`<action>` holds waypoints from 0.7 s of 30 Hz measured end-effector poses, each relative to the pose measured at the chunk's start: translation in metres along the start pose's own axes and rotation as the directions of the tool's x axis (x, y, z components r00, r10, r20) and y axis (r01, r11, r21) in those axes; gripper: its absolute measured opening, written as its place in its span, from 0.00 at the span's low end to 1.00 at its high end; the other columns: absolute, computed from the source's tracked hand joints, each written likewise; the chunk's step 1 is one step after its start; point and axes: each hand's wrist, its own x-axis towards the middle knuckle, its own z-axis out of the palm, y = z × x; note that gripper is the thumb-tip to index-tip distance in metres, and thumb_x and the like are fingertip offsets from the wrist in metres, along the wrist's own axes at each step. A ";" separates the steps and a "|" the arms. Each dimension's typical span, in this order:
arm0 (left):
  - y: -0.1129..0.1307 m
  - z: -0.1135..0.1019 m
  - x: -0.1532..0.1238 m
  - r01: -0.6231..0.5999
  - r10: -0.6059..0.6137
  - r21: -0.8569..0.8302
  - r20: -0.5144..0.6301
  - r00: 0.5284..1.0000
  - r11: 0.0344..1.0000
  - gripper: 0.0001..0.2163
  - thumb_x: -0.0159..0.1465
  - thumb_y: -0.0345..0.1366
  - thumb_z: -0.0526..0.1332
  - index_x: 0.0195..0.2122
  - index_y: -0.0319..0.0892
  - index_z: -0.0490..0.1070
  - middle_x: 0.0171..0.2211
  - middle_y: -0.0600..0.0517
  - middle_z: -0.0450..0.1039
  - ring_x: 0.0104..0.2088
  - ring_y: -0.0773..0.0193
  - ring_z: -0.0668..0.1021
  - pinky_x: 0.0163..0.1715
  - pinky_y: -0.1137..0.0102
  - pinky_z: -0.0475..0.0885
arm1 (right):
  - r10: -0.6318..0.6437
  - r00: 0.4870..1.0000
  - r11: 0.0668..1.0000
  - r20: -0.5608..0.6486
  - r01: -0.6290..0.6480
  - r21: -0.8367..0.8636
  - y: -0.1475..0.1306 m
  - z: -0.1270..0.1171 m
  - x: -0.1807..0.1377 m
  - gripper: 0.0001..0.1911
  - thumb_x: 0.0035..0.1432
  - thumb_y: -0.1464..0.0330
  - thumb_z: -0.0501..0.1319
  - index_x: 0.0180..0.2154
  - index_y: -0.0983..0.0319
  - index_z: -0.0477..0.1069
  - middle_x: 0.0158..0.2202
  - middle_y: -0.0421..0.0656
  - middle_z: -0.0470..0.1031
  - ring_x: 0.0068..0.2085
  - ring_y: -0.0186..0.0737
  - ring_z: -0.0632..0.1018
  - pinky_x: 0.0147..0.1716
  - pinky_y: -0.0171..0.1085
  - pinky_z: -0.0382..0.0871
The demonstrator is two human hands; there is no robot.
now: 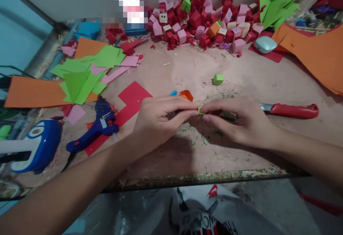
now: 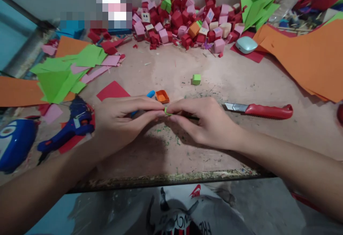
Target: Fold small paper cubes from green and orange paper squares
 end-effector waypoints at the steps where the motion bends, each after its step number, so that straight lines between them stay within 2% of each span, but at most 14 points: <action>1: 0.000 0.000 -0.001 -0.021 0.021 0.023 0.004 1.000 1.000 0.06 0.70 0.36 0.69 0.38 0.52 0.86 0.39 0.56 0.88 0.38 0.62 0.87 0.43 0.68 0.84 | -0.003 1.000 1.000 0.002 0.003 -0.006 0.000 0.000 0.000 0.09 0.72 0.71 0.64 0.48 0.59 0.83 0.41 0.42 0.87 0.37 0.38 0.85 0.40 0.35 0.77; 4: -0.002 0.001 -0.003 -0.057 0.057 0.062 0.012 0.998 0.996 0.07 0.72 0.37 0.67 0.40 0.55 0.86 0.41 0.57 0.88 0.39 0.62 0.88 0.45 0.67 0.84 | -0.009 1.000 1.000 0.008 0.009 -0.026 0.000 0.002 -0.001 0.10 0.73 0.72 0.63 0.49 0.58 0.83 0.43 0.43 0.88 0.39 0.39 0.86 0.41 0.35 0.78; 8: -0.003 0.002 -0.003 -0.082 0.080 0.056 0.036 0.996 0.995 0.05 0.72 0.39 0.69 0.42 0.54 0.86 0.43 0.55 0.88 0.40 0.61 0.88 0.46 0.67 0.84 | -0.033 0.999 0.998 0.012 0.034 -0.050 0.001 0.004 -0.001 0.10 0.72 0.73 0.62 0.49 0.60 0.82 0.42 0.44 0.87 0.39 0.38 0.86 0.41 0.34 0.77; 12: -0.002 0.003 -0.003 -0.042 0.040 0.048 0.027 0.999 0.998 0.05 0.72 0.39 0.68 0.41 0.53 0.86 0.42 0.54 0.88 0.41 0.60 0.88 0.47 0.66 0.83 | -0.092 0.996 0.993 0.020 0.094 -0.069 0.001 0.004 0.000 0.10 0.73 0.73 0.62 0.50 0.62 0.81 0.43 0.46 0.87 0.39 0.37 0.86 0.40 0.33 0.76; 21: 0.005 0.004 -0.003 -0.020 0.020 0.054 -0.007 1.000 0.998 0.05 0.70 0.36 0.70 0.38 0.52 0.86 0.40 0.56 0.88 0.39 0.62 0.87 0.45 0.68 0.83 | -0.124 0.989 0.962 -0.077 0.101 -0.252 -0.005 0.005 -0.002 0.07 0.73 0.71 0.64 0.46 0.61 0.82 0.38 0.45 0.87 0.34 0.39 0.85 0.35 0.35 0.75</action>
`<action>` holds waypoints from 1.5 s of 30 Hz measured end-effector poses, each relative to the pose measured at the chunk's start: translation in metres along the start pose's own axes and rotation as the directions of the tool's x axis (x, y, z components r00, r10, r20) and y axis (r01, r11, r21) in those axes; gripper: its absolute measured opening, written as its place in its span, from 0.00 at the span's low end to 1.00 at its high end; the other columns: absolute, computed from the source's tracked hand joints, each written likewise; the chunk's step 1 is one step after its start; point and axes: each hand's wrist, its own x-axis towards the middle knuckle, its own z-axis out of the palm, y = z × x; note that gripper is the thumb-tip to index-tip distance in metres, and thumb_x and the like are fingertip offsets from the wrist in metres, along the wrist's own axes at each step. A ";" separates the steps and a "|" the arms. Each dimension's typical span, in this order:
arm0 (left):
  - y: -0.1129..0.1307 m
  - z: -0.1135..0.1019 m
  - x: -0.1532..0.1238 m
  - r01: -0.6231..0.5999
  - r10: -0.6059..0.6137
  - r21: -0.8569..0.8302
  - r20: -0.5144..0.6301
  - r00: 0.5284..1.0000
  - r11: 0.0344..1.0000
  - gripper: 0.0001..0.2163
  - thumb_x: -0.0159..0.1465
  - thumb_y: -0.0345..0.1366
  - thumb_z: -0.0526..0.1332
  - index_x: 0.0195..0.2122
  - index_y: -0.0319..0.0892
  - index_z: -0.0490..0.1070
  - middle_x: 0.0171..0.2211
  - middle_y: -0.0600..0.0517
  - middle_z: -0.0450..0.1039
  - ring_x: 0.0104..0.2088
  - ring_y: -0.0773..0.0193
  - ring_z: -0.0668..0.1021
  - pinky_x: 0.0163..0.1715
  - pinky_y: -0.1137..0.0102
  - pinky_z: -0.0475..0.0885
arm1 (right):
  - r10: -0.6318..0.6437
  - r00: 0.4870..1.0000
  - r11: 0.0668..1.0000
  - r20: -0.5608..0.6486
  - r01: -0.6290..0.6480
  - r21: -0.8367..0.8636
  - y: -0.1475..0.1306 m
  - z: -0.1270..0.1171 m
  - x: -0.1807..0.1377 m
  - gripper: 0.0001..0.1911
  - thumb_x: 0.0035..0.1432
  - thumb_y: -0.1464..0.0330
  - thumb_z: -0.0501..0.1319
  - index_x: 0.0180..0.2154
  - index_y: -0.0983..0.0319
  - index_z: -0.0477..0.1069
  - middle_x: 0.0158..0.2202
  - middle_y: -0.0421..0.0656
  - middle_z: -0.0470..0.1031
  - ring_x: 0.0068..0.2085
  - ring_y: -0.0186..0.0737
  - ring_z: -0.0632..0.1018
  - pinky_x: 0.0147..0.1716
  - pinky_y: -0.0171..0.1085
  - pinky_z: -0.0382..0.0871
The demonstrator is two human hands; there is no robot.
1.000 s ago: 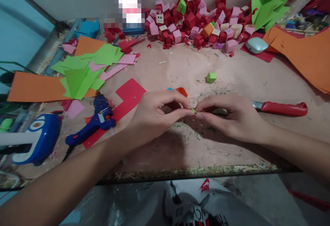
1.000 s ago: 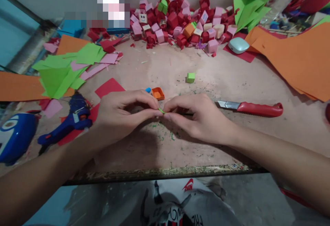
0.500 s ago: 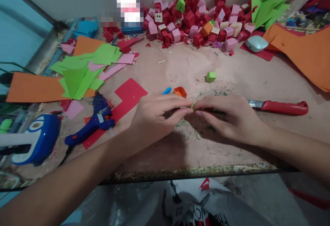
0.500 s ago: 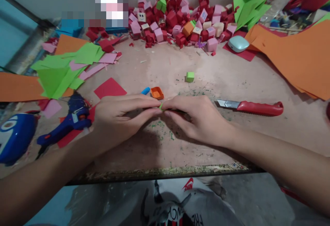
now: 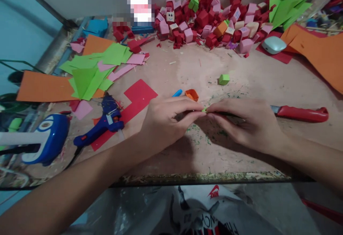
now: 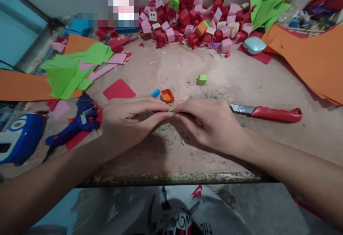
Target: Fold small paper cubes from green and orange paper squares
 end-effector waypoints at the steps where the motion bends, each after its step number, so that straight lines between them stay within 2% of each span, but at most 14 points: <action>1: 0.000 0.000 0.000 -0.003 0.003 0.003 -0.004 1.000 1.000 0.05 0.70 0.35 0.70 0.38 0.51 0.86 0.39 0.56 0.88 0.38 0.62 0.88 0.45 0.69 0.83 | -0.007 1.000 1.000 -0.004 0.006 -0.022 0.000 0.000 0.000 0.07 0.73 0.71 0.64 0.45 0.61 0.82 0.37 0.44 0.87 0.33 0.39 0.85 0.34 0.35 0.74; 11: 0.004 0.001 0.003 0.026 -0.026 -0.034 -0.016 1.000 0.999 0.03 0.67 0.32 0.72 0.35 0.46 0.84 0.34 0.55 0.87 0.33 0.66 0.86 0.39 0.74 0.81 | -0.038 0.999 0.991 -0.034 0.033 -0.132 0.002 0.002 -0.002 0.06 0.73 0.68 0.63 0.41 0.61 0.78 0.32 0.43 0.84 0.29 0.39 0.82 0.29 0.38 0.69; 16: 0.005 0.000 0.004 0.011 -0.012 -0.081 -0.001 1.000 0.997 0.04 0.67 0.30 0.71 0.34 0.45 0.84 0.33 0.55 0.87 0.31 0.68 0.85 0.38 0.75 0.81 | -0.083 0.996 0.988 -0.028 0.079 -0.130 0.004 0.002 -0.002 0.04 0.72 0.71 0.64 0.44 0.61 0.78 0.34 0.44 0.84 0.32 0.39 0.82 0.31 0.38 0.70; 20: 0.005 0.001 0.004 0.018 -0.021 -0.114 -0.028 0.999 0.993 0.04 0.66 0.30 0.72 0.33 0.44 0.84 0.32 0.54 0.86 0.31 0.67 0.85 0.36 0.74 0.80 | -0.069 0.997 0.995 -0.033 0.067 -0.074 0.004 0.002 0.000 0.05 0.73 0.70 0.64 0.43 0.61 0.79 0.32 0.43 0.83 0.30 0.38 0.81 0.30 0.38 0.70; 26: -0.001 -0.005 0.006 0.013 -0.001 -0.128 0.089 0.996 0.992 0.03 0.67 0.36 0.73 0.34 0.47 0.85 0.32 0.56 0.87 0.32 0.67 0.85 0.36 0.74 0.79 | -0.078 0.997 0.997 0.013 0.079 -0.028 0.006 -0.002 0.000 0.06 0.73 0.70 0.63 0.43 0.57 0.79 0.32 0.42 0.81 0.31 0.40 0.80 0.31 0.40 0.71; 33: -0.009 -0.019 0.011 0.007 0.032 -0.142 0.267 0.963 0.990 0.05 0.70 0.36 0.69 0.40 0.49 0.87 0.40 0.53 0.88 0.41 0.63 0.88 0.48 0.73 0.80 | -0.140 0.990 0.990 0.009 0.140 0.002 0.008 -0.002 -0.002 0.07 0.72 0.72 0.63 0.46 0.57 0.78 0.34 0.44 0.83 0.33 0.43 0.82 0.32 0.41 0.72; 38: -0.009 -0.018 0.013 0.032 0.033 -0.208 0.303 0.952 0.978 0.04 0.69 0.36 0.71 0.37 0.47 0.86 0.37 0.52 0.88 0.37 0.63 0.86 0.45 0.73 0.80 | -0.197 0.979 0.980 0.044 0.197 0.006 0.010 -0.002 -0.003 0.06 0.71 0.74 0.64 0.46 0.58 0.78 0.35 0.45 0.84 0.34 0.42 0.82 0.32 0.40 0.73; 45: -0.009 -0.015 0.014 0.071 0.029 -0.270 0.348 0.937 0.960 0.04 0.66 0.35 0.74 0.34 0.44 0.83 0.34 0.54 0.86 0.34 0.66 0.84 0.40 0.74 0.77 | -0.297 0.953 0.949 0.050 0.301 -0.096 0.013 0.002 -0.004 0.05 0.71 0.73 0.64 0.47 0.59 0.76 0.38 0.45 0.86 0.33 0.41 0.82 0.31 0.40 0.72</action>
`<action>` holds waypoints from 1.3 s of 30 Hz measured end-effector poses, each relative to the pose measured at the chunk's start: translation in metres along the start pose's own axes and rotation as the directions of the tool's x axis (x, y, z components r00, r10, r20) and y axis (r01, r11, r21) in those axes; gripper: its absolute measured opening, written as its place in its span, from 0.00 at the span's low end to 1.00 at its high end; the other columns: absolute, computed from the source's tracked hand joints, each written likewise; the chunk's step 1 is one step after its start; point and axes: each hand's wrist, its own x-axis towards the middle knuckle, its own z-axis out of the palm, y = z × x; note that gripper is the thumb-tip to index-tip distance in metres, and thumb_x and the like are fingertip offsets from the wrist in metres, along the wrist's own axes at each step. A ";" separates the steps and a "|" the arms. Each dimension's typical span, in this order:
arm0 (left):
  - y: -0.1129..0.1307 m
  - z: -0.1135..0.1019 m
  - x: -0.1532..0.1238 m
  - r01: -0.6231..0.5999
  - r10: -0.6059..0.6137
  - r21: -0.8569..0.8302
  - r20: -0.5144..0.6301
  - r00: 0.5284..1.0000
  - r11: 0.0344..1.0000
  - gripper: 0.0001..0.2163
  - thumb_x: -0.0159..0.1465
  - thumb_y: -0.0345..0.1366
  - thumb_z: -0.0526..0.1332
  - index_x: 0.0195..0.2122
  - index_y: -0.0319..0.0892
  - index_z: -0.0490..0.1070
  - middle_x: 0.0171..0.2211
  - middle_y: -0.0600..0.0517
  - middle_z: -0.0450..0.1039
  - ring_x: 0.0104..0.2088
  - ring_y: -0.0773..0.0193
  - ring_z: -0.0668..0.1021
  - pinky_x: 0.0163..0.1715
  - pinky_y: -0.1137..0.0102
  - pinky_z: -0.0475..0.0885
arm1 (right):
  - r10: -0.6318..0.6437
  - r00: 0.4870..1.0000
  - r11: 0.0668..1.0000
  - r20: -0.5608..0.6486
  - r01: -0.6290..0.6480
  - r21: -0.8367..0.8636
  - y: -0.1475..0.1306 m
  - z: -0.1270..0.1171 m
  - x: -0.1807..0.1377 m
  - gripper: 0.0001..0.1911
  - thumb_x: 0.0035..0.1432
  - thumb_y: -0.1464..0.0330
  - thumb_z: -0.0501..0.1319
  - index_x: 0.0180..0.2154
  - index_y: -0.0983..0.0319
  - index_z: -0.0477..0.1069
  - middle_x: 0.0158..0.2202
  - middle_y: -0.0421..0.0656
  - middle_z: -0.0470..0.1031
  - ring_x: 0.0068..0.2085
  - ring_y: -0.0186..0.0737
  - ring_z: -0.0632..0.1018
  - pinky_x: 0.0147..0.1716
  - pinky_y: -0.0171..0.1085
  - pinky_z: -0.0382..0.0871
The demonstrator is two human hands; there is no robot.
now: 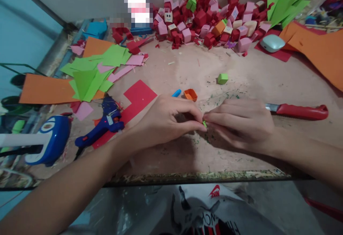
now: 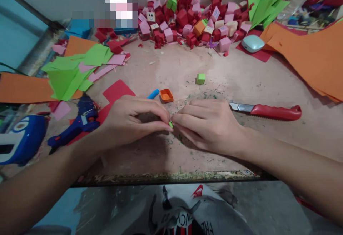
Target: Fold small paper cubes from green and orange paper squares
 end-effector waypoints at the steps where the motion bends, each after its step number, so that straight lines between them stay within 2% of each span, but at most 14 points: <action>1: 0.000 0.000 0.000 0.007 -0.007 0.001 -0.008 1.000 1.000 0.04 0.65 0.36 0.74 0.33 0.44 0.83 0.34 0.54 0.86 0.34 0.66 0.84 0.40 0.74 0.77 | -0.006 1.000 1.000 -0.007 0.006 -0.022 0.000 0.001 -0.001 0.05 0.71 0.73 0.64 0.46 0.58 0.76 0.38 0.44 0.86 0.33 0.41 0.81 0.30 0.41 0.71; 5: 0.002 0.003 0.001 0.016 -0.014 0.030 -0.058 0.998 0.999 0.05 0.64 0.37 0.76 0.35 0.44 0.83 0.34 0.53 0.86 0.34 0.65 0.84 0.38 0.74 0.78 | -0.010 0.999 0.994 -0.031 0.006 -0.105 0.000 0.003 -0.005 0.03 0.71 0.71 0.65 0.46 0.57 0.76 0.37 0.42 0.85 0.32 0.40 0.81 0.29 0.42 0.68; 10: 0.001 0.009 -0.002 -0.018 0.030 0.123 -0.095 0.995 0.992 0.02 0.67 0.37 0.73 0.38 0.46 0.86 0.38 0.54 0.88 0.36 0.65 0.86 0.42 0.74 0.80 | 0.088 0.995 0.982 -0.045 -0.094 -0.165 -0.002 0.005 -0.007 0.01 0.71 0.67 0.65 0.43 0.57 0.76 0.33 0.41 0.82 0.30 0.41 0.80 0.29 0.42 0.67; 17: 0.003 0.009 -0.005 -0.057 0.089 0.189 -0.166 0.982 0.980 0.03 0.68 0.38 0.73 0.36 0.49 0.88 0.36 0.54 0.88 0.35 0.66 0.87 0.41 0.76 0.80 | 0.146 0.989 0.988 -0.021 -0.147 -0.047 -0.006 -0.001 0.000 0.03 0.73 0.69 0.63 0.42 0.58 0.76 0.31 0.41 0.80 0.29 0.39 0.78 0.28 0.39 0.66; 23: 0.006 0.008 -0.005 0.025 0.001 0.146 -0.179 0.984 0.989 0.04 0.67 0.38 0.74 0.34 0.47 0.87 0.35 0.55 0.88 0.34 0.65 0.87 0.38 0.75 0.80 | 0.126 0.992 0.991 0.015 -0.127 0.049 -0.005 -0.004 0.003 0.05 0.72 0.73 0.62 0.44 0.57 0.76 0.31 0.40 0.79 0.29 0.38 0.78 0.28 0.38 0.66; 27: 0.007 0.008 -0.004 0.040 -0.015 0.127 -0.185 0.983 0.991 0.05 0.66 0.38 0.74 0.33 0.47 0.86 0.32 0.55 0.87 0.32 0.66 0.86 0.35 0.75 0.79 | 0.124 0.992 0.986 0.031 -0.126 0.111 -0.005 -0.004 0.005 0.07 0.72 0.73 0.61 0.45 0.57 0.75 0.31 0.40 0.79 0.30 0.38 0.79 0.29 0.38 0.68; 33: 0.006 0.009 -0.005 0.076 -0.071 0.016 -0.193 0.979 0.997 0.05 0.65 0.37 0.74 0.32 0.44 0.85 0.29 0.54 0.85 0.28 0.66 0.83 0.30 0.75 0.77 | 0.106 0.993 0.982 0.044 -0.112 0.150 -0.005 -0.004 0.006 0.09 0.72 0.75 0.59 0.46 0.57 0.76 0.32 0.42 0.81 0.31 0.39 0.80 0.30 0.38 0.70; 39: 0.004 0.009 -0.005 0.122 -0.138 -0.122 -0.132 0.982 0.985 0.07 0.64 0.37 0.75 0.31 0.43 0.84 0.29 0.51 0.85 0.28 0.65 0.83 0.30 0.73 0.77 | 0.190 0.979 0.956 0.075 -0.202 0.211 -0.007 -0.004 0.005 0.08 0.72 0.73 0.61 0.46 0.57 0.78 0.34 0.42 0.84 0.32 0.39 0.82 0.32 0.38 0.73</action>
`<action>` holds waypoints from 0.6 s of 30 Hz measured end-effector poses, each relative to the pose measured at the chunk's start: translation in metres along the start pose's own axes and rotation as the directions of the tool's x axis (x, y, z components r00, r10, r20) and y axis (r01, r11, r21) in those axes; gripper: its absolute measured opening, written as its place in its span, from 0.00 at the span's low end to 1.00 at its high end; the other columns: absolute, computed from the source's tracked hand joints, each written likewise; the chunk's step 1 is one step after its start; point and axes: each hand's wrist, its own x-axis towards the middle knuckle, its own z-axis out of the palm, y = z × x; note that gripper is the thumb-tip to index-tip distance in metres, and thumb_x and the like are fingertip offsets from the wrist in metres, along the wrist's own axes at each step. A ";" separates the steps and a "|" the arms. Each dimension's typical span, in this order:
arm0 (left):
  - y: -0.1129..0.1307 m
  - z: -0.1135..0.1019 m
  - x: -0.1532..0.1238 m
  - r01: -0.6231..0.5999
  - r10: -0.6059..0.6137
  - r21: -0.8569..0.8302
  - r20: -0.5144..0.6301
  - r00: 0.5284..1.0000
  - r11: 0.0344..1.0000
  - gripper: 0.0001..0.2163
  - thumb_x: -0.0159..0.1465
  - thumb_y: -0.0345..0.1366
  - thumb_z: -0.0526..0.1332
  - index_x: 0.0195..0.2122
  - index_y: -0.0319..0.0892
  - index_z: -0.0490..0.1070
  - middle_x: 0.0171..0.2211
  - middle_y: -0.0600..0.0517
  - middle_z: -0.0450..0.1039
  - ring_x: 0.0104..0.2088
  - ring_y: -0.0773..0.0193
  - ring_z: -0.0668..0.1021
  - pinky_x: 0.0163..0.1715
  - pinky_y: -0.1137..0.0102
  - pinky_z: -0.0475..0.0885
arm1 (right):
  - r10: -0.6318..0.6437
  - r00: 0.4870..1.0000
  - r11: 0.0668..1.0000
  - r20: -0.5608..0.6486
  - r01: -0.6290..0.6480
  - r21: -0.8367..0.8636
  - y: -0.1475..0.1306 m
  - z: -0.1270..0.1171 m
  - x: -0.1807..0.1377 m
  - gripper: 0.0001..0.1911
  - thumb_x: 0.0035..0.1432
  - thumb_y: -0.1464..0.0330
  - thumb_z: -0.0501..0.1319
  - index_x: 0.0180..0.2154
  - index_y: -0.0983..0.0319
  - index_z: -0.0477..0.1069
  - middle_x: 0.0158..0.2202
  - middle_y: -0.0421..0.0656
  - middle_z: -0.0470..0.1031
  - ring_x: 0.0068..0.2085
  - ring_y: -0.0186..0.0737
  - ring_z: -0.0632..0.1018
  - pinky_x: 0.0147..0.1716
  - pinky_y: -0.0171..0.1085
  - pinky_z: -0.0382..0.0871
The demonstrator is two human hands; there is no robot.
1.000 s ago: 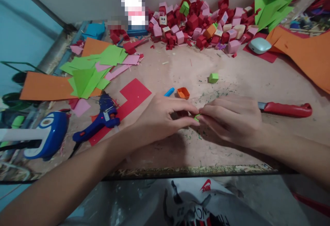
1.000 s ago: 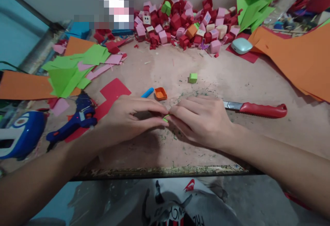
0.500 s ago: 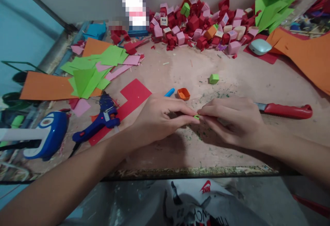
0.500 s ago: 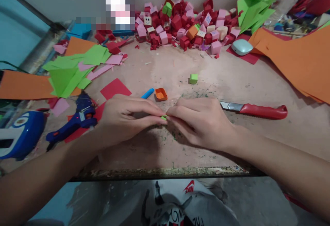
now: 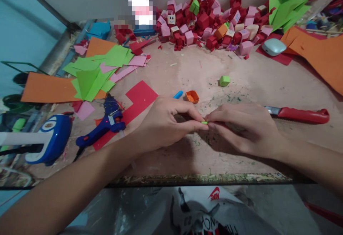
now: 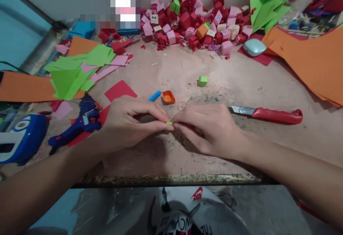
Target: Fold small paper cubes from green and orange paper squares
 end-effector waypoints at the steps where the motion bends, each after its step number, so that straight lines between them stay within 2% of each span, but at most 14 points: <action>1: 0.000 0.000 0.000 0.004 -0.004 -0.019 0.010 1.000 1.000 0.06 0.64 0.37 0.75 0.31 0.42 0.84 0.29 0.51 0.85 0.29 0.64 0.83 0.30 0.73 0.78 | 0.018 1.000 1.000 -0.005 -0.018 0.012 0.000 0.000 0.000 0.07 0.72 0.72 0.62 0.46 0.57 0.78 0.34 0.42 0.84 0.32 0.39 0.82 0.32 0.38 0.73; 9: -0.001 -0.003 0.005 0.022 -0.020 -0.035 0.066 0.998 0.999 0.02 0.63 0.32 0.75 0.33 0.42 0.84 0.31 0.52 0.85 0.30 0.65 0.83 0.30 0.74 0.77 | 0.054 0.998 0.994 0.021 -0.056 0.096 0.001 0.000 -0.002 0.06 0.71 0.73 0.63 0.45 0.60 0.79 0.35 0.42 0.84 0.32 0.37 0.82 0.33 0.35 0.73; 14: -0.001 0.000 0.002 0.106 -0.106 -0.066 -0.005 0.994 0.992 0.07 0.59 0.35 0.78 0.29 0.41 0.83 0.29 0.52 0.84 0.29 0.66 0.81 0.29 0.76 0.75 | 0.072 0.996 0.985 0.057 -0.080 0.152 0.002 -0.001 -0.001 0.05 0.70 0.74 0.62 0.43 0.60 0.77 0.34 0.41 0.83 0.31 0.34 0.81 0.32 0.34 0.72; 18: 0.001 0.002 0.001 0.102 -0.106 -0.060 -0.066 0.992 0.993 0.07 0.58 0.35 0.79 0.27 0.42 0.83 0.27 0.52 0.83 0.27 0.66 0.80 0.27 0.75 0.74 | 0.084 0.996 0.978 0.042 -0.091 0.186 0.000 -0.003 0.001 0.06 0.70 0.74 0.63 0.43 0.60 0.78 0.35 0.40 0.83 0.32 0.34 0.81 0.33 0.33 0.73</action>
